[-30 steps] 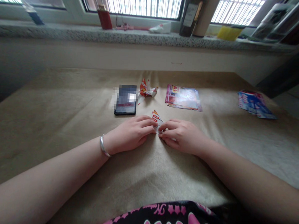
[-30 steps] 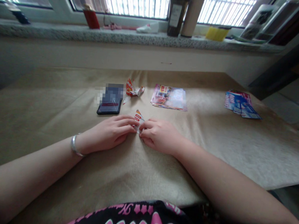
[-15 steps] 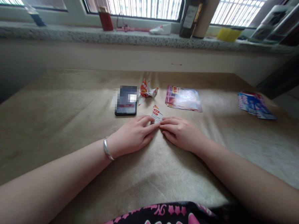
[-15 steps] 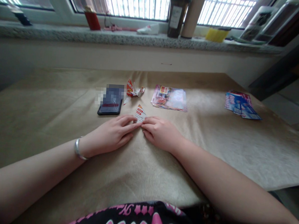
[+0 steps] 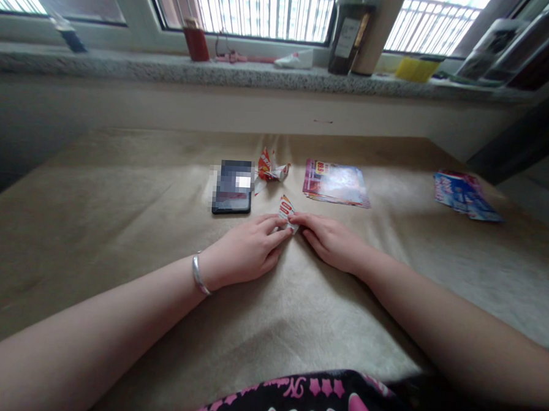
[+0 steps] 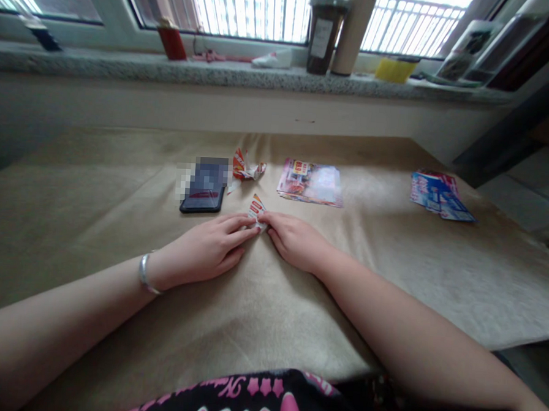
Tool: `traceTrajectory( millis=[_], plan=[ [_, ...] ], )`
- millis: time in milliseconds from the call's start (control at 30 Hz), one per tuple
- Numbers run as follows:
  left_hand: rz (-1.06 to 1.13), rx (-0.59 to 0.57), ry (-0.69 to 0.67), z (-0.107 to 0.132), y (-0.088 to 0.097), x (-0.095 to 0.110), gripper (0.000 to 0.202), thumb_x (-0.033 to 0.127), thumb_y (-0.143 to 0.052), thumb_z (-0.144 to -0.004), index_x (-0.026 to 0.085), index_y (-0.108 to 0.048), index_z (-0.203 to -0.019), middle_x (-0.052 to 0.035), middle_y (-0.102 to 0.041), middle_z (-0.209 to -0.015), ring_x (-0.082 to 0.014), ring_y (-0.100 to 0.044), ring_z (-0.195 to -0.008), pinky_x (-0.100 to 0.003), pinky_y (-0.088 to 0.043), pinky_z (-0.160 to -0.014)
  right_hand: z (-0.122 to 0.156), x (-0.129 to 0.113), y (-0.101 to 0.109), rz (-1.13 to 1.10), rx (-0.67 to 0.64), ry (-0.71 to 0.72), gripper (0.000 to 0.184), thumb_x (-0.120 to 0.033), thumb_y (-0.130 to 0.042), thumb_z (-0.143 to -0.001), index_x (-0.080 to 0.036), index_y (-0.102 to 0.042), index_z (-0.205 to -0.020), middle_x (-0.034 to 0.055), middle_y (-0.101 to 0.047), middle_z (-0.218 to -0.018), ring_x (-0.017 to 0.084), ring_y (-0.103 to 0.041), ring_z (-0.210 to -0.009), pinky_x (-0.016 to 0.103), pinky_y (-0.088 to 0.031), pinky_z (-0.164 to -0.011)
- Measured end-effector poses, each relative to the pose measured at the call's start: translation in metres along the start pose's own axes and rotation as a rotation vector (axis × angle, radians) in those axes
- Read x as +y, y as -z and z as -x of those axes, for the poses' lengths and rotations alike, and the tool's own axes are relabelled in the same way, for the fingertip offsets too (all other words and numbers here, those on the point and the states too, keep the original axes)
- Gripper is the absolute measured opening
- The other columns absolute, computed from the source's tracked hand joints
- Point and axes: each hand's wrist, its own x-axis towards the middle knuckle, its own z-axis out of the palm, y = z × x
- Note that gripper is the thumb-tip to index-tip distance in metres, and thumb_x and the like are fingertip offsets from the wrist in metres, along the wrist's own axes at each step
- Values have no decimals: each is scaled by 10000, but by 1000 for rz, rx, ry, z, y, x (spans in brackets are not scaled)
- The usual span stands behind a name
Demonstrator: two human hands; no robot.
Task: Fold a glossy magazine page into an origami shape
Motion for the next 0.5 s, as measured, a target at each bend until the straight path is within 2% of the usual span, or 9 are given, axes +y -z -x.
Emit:
traceTrajectory(
  millis=[133, 267, 400, 500],
  plan=[
    [28, 6, -2, 0, 1, -1, 371, 214, -452, -880, 118, -516, -1232, -139, -534, -1229, -250, -477, -1179, -408, -423, -1023, -3, 3, -3, 23, -33, 8, 406, -196, -344, -924, -96, -488, -1290, 138, -530, -1326, 187, -482, -1236, 373, -389, -1048],
    [42, -12, 11, -1, 3, -2, 386, 206, -458, -871, 130, -515, -1246, -134, -533, -1226, -248, -461, -1199, -401, -406, -1037, -5, 4, -6, 86, -44, 9, 430, -234, -333, -936, -147, -450, -1341, 105, -475, -1384, 195, -413, -1297, 417, -368, -1068],
    [47, -40, 28, 0, 4, -4, 396, 217, -475, -864, 163, -519, -1253, -129, -491, -1298, -248, -450, -1223, -410, -390, -1049, -9, 4, -7, 125, -77, 22, 463, -248, -357, -934, -158, -391, -1387, 96, -407, -1433, 203, -354, -1335, 434, -330, -1094],
    [48, -44, 32, 1, 4, -7, 401, 228, -492, -858, 174, -528, -1255, -131, -441, -1367, -254, -406, -1277, -410, -357, -1078, -13, 3, -7, 185, -94, 6, 466, -262, -348, -942, -138, -387, -1390, 101, -400, -1435, 209, -364, -1329, 410, -321, -1098]
  ],
)
